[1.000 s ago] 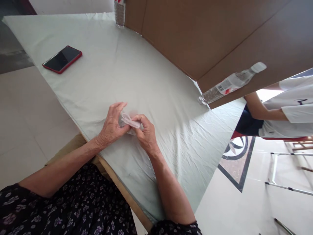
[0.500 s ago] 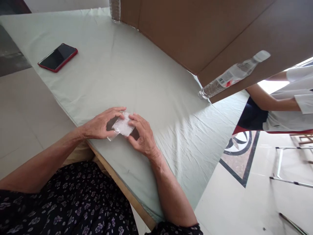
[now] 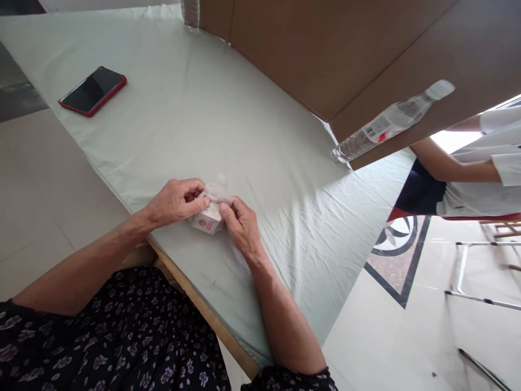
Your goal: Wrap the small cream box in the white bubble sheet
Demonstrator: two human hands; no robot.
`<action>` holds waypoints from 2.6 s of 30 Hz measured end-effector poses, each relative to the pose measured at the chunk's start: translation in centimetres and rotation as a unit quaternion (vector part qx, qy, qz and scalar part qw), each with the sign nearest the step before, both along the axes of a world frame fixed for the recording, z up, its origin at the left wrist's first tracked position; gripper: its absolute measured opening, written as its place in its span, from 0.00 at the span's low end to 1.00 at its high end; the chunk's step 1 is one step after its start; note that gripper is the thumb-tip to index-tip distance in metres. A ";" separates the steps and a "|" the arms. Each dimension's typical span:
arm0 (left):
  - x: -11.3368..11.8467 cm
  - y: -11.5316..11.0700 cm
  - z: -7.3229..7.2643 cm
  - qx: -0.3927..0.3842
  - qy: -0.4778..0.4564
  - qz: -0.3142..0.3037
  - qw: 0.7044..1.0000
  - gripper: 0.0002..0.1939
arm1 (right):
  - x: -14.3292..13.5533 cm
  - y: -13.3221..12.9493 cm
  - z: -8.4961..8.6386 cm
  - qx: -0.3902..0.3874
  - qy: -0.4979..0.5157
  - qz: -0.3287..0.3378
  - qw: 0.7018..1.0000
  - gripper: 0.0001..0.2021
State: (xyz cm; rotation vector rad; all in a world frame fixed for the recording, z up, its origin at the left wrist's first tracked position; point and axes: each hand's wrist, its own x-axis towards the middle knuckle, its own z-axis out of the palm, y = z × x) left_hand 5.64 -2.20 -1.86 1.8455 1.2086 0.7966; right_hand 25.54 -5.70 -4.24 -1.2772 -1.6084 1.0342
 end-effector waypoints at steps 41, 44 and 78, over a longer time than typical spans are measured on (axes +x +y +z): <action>-0.2 -1.1 -2.1 -0.146 -0.187 -0.027 0.971 0.41 | -1.9 3.2 0.6 -0.070 0.097 -0.032 0.992 0.16; -0.2 -1.1 -2.0 -0.151 -0.176 -0.022 0.972 0.40 | -2.0 3.1 0.3 -0.038 0.100 -0.060 0.992 0.14; 0.6 -1.9 -3.6 0.081 -0.070 0.028 0.994 0.22 | -0.9 -2.4 -0.3 0.358 -0.230 -0.026 0.905 0.09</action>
